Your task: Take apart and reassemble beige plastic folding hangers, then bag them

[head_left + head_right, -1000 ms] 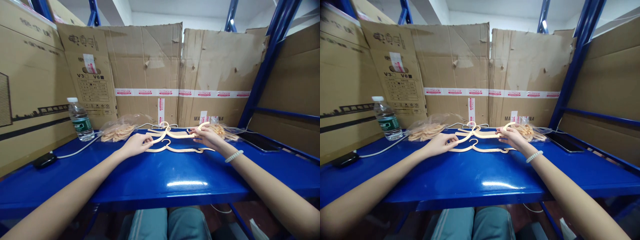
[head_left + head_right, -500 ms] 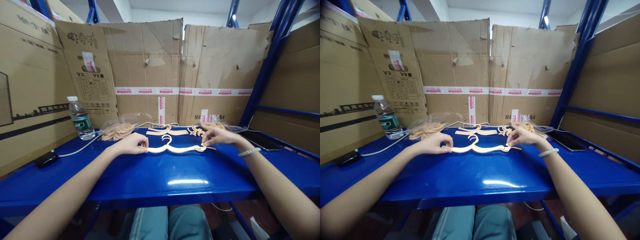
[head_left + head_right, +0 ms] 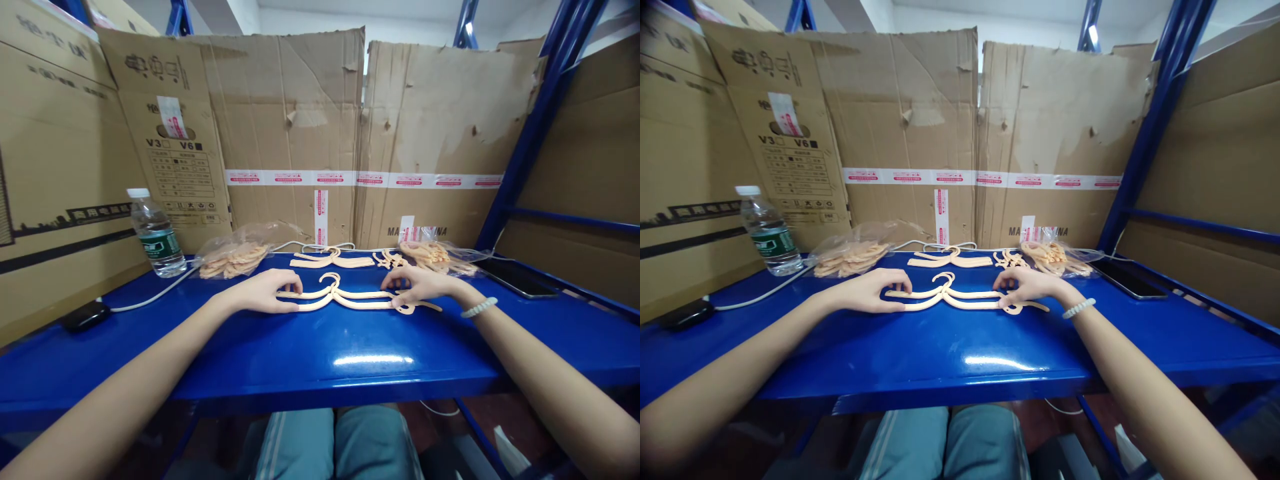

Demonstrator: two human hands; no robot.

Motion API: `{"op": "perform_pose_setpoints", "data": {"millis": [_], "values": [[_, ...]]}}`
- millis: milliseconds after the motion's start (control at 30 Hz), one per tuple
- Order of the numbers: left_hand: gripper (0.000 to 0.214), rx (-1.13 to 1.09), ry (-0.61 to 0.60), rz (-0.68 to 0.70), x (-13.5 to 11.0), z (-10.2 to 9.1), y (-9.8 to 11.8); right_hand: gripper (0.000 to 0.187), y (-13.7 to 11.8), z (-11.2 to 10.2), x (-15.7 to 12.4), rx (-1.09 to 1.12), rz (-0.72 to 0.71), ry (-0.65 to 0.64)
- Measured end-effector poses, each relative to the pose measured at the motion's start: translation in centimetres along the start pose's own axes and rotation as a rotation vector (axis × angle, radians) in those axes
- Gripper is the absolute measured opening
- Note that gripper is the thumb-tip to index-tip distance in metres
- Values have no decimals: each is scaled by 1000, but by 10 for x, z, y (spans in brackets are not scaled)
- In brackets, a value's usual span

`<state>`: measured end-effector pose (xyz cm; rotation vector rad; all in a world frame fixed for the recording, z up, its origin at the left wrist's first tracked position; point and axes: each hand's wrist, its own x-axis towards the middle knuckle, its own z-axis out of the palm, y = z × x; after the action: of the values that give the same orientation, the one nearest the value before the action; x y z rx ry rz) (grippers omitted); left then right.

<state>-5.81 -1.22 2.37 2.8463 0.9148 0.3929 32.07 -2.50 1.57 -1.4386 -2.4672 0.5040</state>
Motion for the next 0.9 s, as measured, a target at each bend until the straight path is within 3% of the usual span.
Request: {"op": "perform_pose_setpoints", "data": {"millis": [267,533,900], "values": [[24,-24,-14,-10,2,4,0,39,-6,3,2,13,-54,-58],[23,-18,15,-1,4,10,-8,35,1,2,3,53,-73,-87],[23,-30,43,-5,3,11,-10,35,-1,0,3,0,-72,-26]]}}
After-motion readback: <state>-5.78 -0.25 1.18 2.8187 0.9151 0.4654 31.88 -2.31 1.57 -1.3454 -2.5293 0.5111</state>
